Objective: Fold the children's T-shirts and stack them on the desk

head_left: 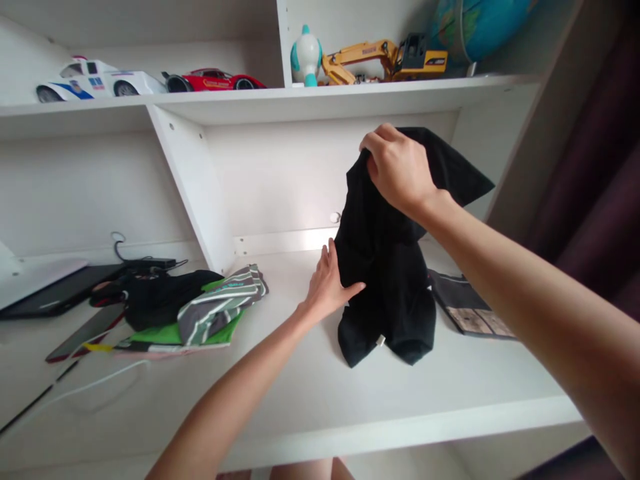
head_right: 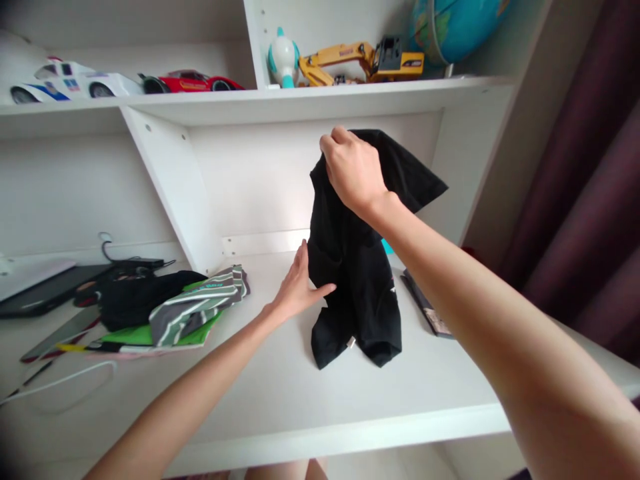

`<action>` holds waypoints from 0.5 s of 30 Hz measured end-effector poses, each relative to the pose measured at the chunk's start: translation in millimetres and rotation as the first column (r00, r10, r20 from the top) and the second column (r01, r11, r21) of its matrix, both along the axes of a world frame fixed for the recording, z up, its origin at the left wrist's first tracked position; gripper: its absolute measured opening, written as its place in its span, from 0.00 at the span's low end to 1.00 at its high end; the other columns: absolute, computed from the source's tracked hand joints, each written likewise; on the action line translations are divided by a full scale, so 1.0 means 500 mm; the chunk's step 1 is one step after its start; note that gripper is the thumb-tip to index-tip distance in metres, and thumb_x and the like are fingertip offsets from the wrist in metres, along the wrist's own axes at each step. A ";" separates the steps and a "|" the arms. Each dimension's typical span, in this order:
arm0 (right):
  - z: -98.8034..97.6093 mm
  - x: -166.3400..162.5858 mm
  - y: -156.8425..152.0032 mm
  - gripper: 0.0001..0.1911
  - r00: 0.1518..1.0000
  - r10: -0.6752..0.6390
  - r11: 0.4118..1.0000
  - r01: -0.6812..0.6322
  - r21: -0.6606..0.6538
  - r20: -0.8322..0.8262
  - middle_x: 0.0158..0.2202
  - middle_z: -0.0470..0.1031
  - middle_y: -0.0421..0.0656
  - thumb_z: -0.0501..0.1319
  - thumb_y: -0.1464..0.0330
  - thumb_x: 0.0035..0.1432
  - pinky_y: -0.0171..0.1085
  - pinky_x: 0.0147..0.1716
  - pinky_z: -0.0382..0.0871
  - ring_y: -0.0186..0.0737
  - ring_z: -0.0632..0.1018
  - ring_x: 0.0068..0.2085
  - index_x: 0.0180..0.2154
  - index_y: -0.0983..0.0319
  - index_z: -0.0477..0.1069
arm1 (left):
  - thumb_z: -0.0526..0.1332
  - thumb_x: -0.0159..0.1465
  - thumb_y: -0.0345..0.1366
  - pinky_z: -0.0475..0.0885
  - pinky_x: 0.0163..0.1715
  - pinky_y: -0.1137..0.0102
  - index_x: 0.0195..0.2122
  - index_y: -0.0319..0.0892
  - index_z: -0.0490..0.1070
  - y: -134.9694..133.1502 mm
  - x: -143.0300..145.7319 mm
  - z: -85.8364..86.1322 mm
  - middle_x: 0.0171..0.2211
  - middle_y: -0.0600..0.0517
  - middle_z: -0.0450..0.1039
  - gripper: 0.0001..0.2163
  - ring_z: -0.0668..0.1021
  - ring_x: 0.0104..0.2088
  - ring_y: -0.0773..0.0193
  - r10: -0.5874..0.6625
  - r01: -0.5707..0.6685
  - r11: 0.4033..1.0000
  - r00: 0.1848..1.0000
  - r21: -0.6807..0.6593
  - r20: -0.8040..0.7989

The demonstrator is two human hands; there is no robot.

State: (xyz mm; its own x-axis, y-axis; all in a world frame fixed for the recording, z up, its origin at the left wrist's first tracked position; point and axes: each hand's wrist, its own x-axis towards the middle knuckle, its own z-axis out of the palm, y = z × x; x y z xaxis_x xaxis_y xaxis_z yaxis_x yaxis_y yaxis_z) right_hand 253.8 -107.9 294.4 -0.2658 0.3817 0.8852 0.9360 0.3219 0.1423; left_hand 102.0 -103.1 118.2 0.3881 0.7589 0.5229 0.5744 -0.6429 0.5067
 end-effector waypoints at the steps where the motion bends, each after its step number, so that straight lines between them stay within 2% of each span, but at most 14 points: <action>1: 0.002 -0.002 0.000 0.12 1.000 -0.002 1.000 0.002 0.006 -0.007 0.41 0.69 0.46 0.46 0.77 0.59 0.35 0.35 0.63 0.37 0.70 0.39 0.38 0.65 0.66 | 0.63 0.51 0.48 0.54 0.57 0.56 0.63 0.35 0.26 0.005 0.009 -0.013 0.64 0.38 0.31 0.51 0.44 0.63 0.47 0.070 -0.070 0.998 0.998 0.003 0.002; 4: 0.005 -0.009 -0.005 0.10 0.999 0.018 1.000 -0.018 0.017 -0.039 0.40 0.69 0.45 0.47 0.74 0.61 0.36 0.36 0.64 0.38 0.71 0.40 0.39 0.64 0.66 | 0.64 0.49 0.49 0.61 0.52 0.55 0.63 0.34 0.24 0.022 0.029 -0.035 0.64 0.36 0.32 0.54 0.50 0.61 0.43 0.231 -0.231 0.973 0.973 -0.011 0.007; 6: 0.003 -0.016 -0.011 0.10 0.998 0.023 0.999 -0.022 0.023 -0.052 0.40 0.68 0.44 0.47 0.72 0.62 0.36 0.37 0.64 0.40 0.71 0.41 0.40 0.64 0.65 | 0.64 0.48 0.48 0.64 0.49 0.56 0.63 0.36 0.26 0.036 0.033 -0.037 0.64 0.37 0.35 0.53 0.56 0.59 0.42 0.308 -0.308 0.951 0.951 0.007 0.008; 8: 0.000 -0.020 -0.018 0.12 0.998 0.020 0.999 -0.018 0.027 -0.062 0.41 0.68 0.44 0.45 0.70 0.63 0.37 0.37 0.65 0.41 0.71 0.43 0.41 0.65 0.65 | 0.61 0.52 0.45 0.66 0.47 0.58 0.64 0.38 0.33 0.054 0.024 -0.039 0.62 0.39 0.44 0.45 0.61 0.57 0.45 0.371 -0.372 0.928 0.928 0.024 0.038; 10: -0.001 -0.014 -0.024 0.14 0.997 0.010 1.000 -0.008 0.023 -0.082 0.42 0.67 0.44 0.43 0.69 0.64 0.38 0.38 0.65 0.43 0.70 0.45 0.41 0.66 0.65 | 0.56 0.57 0.41 0.68 0.44 0.62 0.62 0.39 0.46 0.079 -0.002 -0.040 0.57 0.41 0.58 0.33 0.68 0.52 0.50 0.414 -0.415 0.910 0.903 -0.021 0.111; 12: 0.003 0.003 -0.032 0.17 0.993 -0.021 1.000 0.022 0.012 -0.120 0.43 0.67 0.44 0.42 0.68 0.65 0.40 0.40 0.64 0.44 0.70 0.46 0.42 0.67 0.66 | 0.52 0.60 0.37 0.69 0.42 0.65 0.53 0.40 0.61 0.108 -0.046 -0.036 0.45 0.45 0.71 0.20 0.74 0.45 0.56 0.440 -0.428 0.898 0.876 -0.099 0.200; 13: 0.006 0.015 -0.037 0.17 0.989 -0.043 0.999 0.044 0.004 -0.140 0.43 0.67 0.44 0.42 0.68 0.64 0.41 0.41 0.64 0.45 0.70 0.46 0.42 0.67 0.66 | 0.52 0.59 0.35 0.69 0.41 0.67 0.47 0.40 0.67 0.122 -0.072 -0.028 0.40 0.47 0.73 0.15 0.75 0.41 0.58 0.449 -0.432 0.894 0.859 -0.121 0.247; 15: 0.013 0.048 -0.055 0.17 0.980 -0.093 0.996 0.093 -0.009 -0.174 0.43 0.67 0.45 0.43 0.68 0.63 0.44 0.42 0.64 0.46 0.70 0.46 0.42 0.67 0.67 | 0.53 0.57 0.32 0.69 0.40 0.68 0.38 0.40 0.71 0.142 -0.130 0.007 0.34 0.49 0.75 0.10 0.76 0.38 0.60 0.457 -0.452 0.886 0.817 -0.101 0.351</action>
State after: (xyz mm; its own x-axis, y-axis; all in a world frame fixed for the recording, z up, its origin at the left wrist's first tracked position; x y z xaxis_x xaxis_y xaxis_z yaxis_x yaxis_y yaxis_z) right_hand 277.5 -135.5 300.8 -0.0708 0.3984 0.9145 0.9722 0.2326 -0.0260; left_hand 37.0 -32.2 121.5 -0.2126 0.8099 0.5467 0.5793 -0.3461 0.7380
